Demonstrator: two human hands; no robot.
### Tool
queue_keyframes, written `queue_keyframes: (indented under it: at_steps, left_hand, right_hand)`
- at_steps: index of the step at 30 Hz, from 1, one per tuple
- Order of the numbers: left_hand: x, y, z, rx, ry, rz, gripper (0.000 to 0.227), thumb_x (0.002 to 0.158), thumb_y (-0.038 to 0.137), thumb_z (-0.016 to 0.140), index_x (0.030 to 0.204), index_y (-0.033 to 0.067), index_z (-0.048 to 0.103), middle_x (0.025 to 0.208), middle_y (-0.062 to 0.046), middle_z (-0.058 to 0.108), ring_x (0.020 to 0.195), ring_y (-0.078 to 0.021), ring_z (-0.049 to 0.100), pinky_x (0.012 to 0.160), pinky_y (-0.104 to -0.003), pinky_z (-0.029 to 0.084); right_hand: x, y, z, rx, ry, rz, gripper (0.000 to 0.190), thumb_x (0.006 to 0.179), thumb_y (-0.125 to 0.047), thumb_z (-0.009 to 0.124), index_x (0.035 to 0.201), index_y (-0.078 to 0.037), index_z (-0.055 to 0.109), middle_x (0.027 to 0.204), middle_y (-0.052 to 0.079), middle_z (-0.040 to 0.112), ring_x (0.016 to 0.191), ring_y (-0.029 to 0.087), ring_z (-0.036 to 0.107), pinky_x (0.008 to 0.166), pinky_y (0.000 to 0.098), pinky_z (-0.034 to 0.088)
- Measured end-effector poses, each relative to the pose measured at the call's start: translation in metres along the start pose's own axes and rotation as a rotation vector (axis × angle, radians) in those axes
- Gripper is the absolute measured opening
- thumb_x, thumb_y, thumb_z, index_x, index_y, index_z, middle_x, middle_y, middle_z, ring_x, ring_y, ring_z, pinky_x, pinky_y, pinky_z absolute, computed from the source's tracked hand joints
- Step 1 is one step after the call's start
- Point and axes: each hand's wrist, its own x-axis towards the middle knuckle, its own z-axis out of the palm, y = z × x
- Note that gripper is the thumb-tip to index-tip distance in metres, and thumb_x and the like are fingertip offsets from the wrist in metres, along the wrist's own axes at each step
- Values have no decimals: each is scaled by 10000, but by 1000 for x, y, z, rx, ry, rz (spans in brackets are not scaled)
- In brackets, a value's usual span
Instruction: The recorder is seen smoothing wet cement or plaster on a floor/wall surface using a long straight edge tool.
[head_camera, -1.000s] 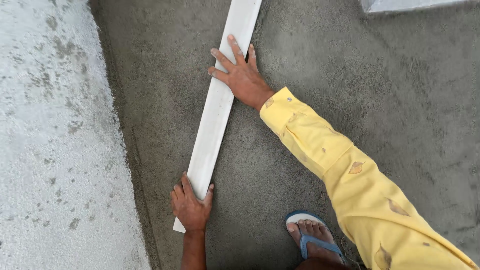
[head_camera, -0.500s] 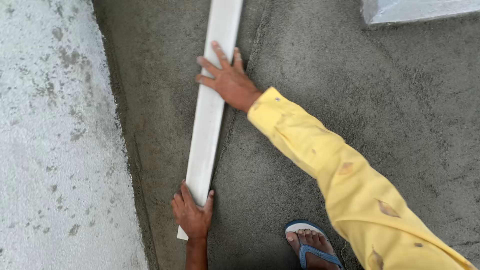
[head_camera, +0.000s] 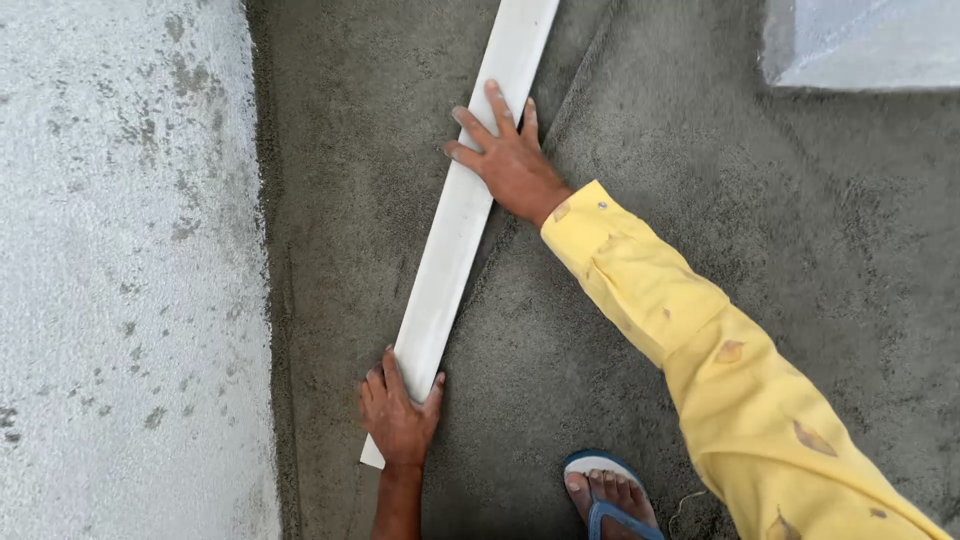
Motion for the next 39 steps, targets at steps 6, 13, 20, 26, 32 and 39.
queue_keyframes:
  at_steps: [6,13,20,26,32,39]
  left_hand:
    - [-4,-3,4,-25,34,2,961,757,602,773,1479,63,441,1198,-188,567,1102,-345,555,957,-560,482]
    - [-8,5,6,-49,80,-6,939,776,588,773,1466,37,455,1182,-198,576,1070,-346,559,938,-550,485]
    - [-6,5,9,-26,66,-7,956,762,594,769,1468,33,449,1217,-207,572,1096,-346,558,948,-548,489]
    - [-7,-1,17,-16,-37,-85,1012,745,626,772,1498,52,414,1226,-211,555,1128,-352,547,987,-572,470]
    - [-18,-8,20,-24,-13,-127,1020,745,624,778,1494,37,411,1189,-214,551,1141,-374,544,993,-597,466]
    - [-23,1,13,-89,50,-211,988,754,591,793,1478,27,427,1160,-203,548,1108,-368,545,941,-592,480]
  right_hand:
    - [0,1,1,-24,-28,-36,528,928,31,535,1382,-207,659,1652,135,321,1531,502,25,1096,864,103]
    - [13,-3,-1,-37,-31,-81,465,960,-6,535,1378,-173,654,1650,169,324,1537,512,23,1104,874,116]
    - [16,-1,1,-76,-55,-80,519,934,38,528,1388,-183,649,1649,170,313,1527,517,-3,1084,880,109]
    - [19,-3,2,-73,-86,-98,567,905,69,532,1402,-184,636,1648,176,298,1516,520,-15,1068,879,93]
    - [37,-22,16,-48,-112,-114,504,927,7,571,1373,-218,643,1660,143,282,1514,508,-23,1086,876,91]
    - [59,-38,23,-56,-83,-222,479,934,-17,580,1360,-225,652,1649,135,312,1527,482,-3,1103,858,129]
